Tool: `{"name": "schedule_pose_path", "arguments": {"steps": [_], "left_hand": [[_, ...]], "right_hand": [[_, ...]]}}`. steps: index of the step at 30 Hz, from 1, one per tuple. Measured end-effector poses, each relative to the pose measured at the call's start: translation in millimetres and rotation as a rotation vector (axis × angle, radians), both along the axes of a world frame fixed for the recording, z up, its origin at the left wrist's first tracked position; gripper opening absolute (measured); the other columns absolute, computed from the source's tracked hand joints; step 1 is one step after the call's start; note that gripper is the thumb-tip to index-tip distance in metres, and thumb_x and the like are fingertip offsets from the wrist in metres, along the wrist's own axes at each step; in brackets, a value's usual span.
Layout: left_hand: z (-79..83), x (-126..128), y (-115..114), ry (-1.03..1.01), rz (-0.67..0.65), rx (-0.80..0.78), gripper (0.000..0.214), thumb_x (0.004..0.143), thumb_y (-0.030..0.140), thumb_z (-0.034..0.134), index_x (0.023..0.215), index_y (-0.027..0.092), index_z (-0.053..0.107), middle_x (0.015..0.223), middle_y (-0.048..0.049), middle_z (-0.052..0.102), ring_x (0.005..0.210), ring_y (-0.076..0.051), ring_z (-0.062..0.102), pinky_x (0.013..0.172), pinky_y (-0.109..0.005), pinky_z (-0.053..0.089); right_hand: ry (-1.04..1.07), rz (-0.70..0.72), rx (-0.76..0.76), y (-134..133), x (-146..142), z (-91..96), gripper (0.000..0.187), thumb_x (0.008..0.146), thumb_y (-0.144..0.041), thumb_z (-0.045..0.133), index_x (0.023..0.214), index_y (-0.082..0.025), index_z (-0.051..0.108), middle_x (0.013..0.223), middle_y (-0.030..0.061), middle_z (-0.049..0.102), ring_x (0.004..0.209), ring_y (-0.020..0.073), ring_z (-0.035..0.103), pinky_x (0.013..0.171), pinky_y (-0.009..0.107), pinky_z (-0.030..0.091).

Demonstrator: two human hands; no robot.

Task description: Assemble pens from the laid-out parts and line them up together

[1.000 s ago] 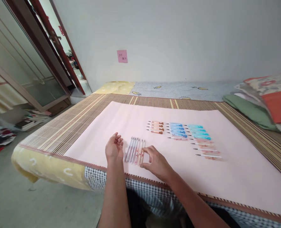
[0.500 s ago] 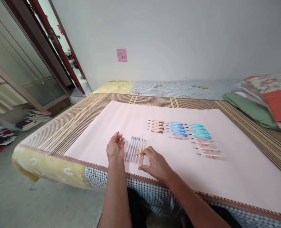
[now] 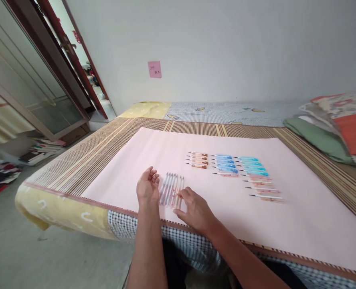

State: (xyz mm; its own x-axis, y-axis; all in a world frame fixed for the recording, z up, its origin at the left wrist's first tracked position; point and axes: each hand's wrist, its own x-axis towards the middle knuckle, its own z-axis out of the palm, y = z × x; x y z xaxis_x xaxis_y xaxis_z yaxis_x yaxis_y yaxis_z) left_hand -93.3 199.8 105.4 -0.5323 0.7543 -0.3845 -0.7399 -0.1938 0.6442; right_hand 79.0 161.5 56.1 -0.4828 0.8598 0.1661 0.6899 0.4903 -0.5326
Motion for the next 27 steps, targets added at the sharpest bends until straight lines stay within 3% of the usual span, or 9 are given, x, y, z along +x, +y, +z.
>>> {"name": "schedule_pose_path", "arguments": {"steps": [9, 11, 14, 16, 18, 22, 27], "left_hand": [[-4.1, 1.2, 3.8, 0.057, -0.028, -0.028, 0.008, 0.079, 0.013, 0.062, 0.086, 0.011, 0.066, 0.067, 0.0003, 0.061, 0.053, -0.007, 0.054, 0.055, -0.017, 0.040], [-7.0, -1.5, 3.5, 0.222, -0.043, -0.075, 0.010, 0.079, 0.019, 0.062, 0.087, 0.013, 0.066, 0.071, -0.0003, 0.063, 0.056, -0.009, 0.056, 0.058, -0.020, 0.042], [-11.6, -9.6, -0.1, 0.809, -0.123, -0.261, 0.010, 0.084, 0.025, 0.061, 0.084, 0.017, 0.065, 0.079, -0.0039, 0.068, 0.067, -0.016, 0.061, 0.066, -0.028, 0.044], [-13.9, -15.4, -4.0, 1.218, -0.236, -0.432, 0.012, 0.088, 0.023, 0.056, 0.079, 0.019, 0.063, 0.080, -0.0056, 0.070, 0.072, -0.020, 0.062, 0.069, -0.031, 0.043], [-15.5, -19.2, -8.1, 1.445, -0.376, -0.560, 0.018, 0.090, 0.020, 0.052, 0.075, 0.020, 0.061, 0.078, -0.0062, 0.070, 0.072, -0.021, 0.062, 0.069, -0.033, 0.041], [-17.0, -21.0, -13.3, 1.606, -0.568, -0.623, 0.020, 0.091, 0.017, 0.051, 0.072, 0.021, 0.059, 0.077, -0.0065, 0.071, 0.071, -0.021, 0.062, 0.066, -0.033, 0.039], [-16.6, -21.4, -14.9, 1.640, -0.621, -0.631, 0.020, 0.090, 0.019, 0.054, 0.071, 0.021, 0.058, 0.073, -0.0052, 0.069, 0.070, -0.021, 0.061, 0.065, -0.031, 0.038]], "right_hand": [[-0.105, 0.055, 0.010, -4.3, 1.0, 9.7, 0.031, 0.088, -0.031, 0.070, 0.115, -0.018, 0.060, 0.110, 0.0084, 0.061, 0.098, 0.0247, 0.060, 0.088, 0.036, 0.046], [-0.107, 0.064, 0.005, -4.1, 1.8, 9.5, 0.032, 0.089, -0.032, 0.071, 0.116, -0.018, 0.061, 0.110, 0.0086, 0.061, 0.098, 0.0248, 0.060, 0.088, 0.036, 0.046], [-0.094, 0.064, 0.005, -2.6, 2.7, 7.4, 0.033, 0.088, -0.032, 0.072, 0.115, -0.018, 0.061, 0.109, 0.0082, 0.061, 0.098, 0.0250, 0.060, 0.087, 0.036, 0.046], [-0.073, 0.061, -0.006, -1.4, 3.1, 6.1, 0.033, 0.087, -0.033, 0.073, 0.114, -0.019, 0.061, 0.109, 0.0075, 0.061, 0.098, 0.0247, 0.060, 0.087, 0.036, 0.046], [-0.050, 0.059, -0.024, -0.3, 3.6, 5.5, 0.033, 0.086, -0.032, 0.073, 0.113, -0.020, 0.061, 0.109, 0.0068, 0.061, 0.098, 0.0241, 0.061, 0.087, 0.035, 0.046], [-0.045, 0.055, -0.028, 1.0, 4.6, 5.3, 0.034, 0.085, -0.030, 0.073, 0.114, -0.020, 0.060, 0.109, 0.0063, 0.060, 0.097, 0.0244, 0.061, 0.086, 0.036, 0.046], [-0.059, 0.060, -0.016, 1.3, 4.0, 5.6, 0.032, 0.086, -0.030, 0.073, 0.113, -0.019, 0.061, 0.109, 0.0068, 0.061, 0.097, 0.0248, 0.061, 0.086, 0.036, 0.046]]}}
